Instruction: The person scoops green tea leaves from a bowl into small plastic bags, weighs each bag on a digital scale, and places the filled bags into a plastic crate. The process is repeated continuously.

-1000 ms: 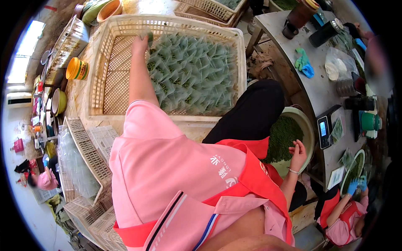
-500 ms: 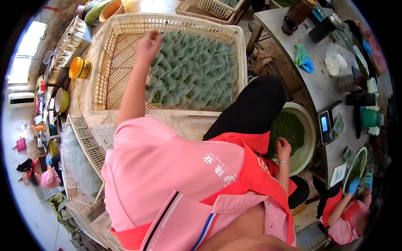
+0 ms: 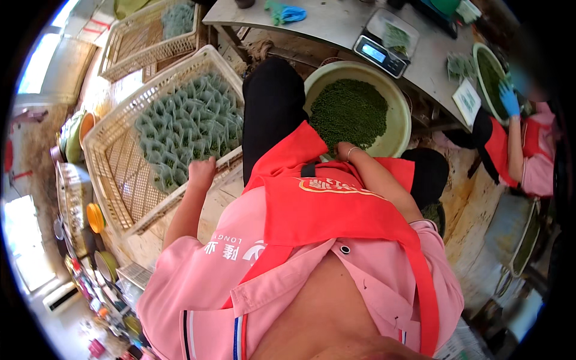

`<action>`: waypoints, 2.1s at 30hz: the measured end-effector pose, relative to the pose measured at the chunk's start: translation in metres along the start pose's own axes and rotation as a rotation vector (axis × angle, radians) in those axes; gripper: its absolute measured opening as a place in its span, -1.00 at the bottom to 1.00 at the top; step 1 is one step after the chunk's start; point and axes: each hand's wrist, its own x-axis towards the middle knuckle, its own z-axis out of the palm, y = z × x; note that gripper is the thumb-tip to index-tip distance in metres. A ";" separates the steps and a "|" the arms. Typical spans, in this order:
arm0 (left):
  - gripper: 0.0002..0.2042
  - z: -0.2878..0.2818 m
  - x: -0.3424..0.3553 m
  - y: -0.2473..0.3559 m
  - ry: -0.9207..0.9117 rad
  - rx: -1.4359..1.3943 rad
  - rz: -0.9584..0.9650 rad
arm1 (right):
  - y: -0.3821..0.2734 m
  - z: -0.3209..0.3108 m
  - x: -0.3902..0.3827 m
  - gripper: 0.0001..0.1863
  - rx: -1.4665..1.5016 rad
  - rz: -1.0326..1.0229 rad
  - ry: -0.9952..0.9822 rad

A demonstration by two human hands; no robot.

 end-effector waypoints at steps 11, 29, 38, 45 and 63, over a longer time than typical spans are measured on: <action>-0.77 -0.059 0.040 0.026 -0.193 -0.035 0.037 | 0.004 -0.084 -0.070 -0.97 1.277 0.053 0.456; -0.90 -0.160 0.246 0.140 0.547 -0.806 0.530 | 0.004 -0.085 -0.064 -0.67 0.508 0.435 0.329; -0.86 -0.142 0.263 0.164 0.461 -0.666 0.561 | 0.006 0.009 0.016 -0.65 0.159 0.209 0.262; -0.59 -0.185 0.333 0.212 0.375 -0.692 0.337 | 0.008 -0.081 -0.072 -0.82 1.131 0.227 0.435; -0.83 -0.155 0.316 0.201 0.319 -0.666 0.401 | 0.028 -0.082 -0.085 -0.89 0.741 0.253 0.650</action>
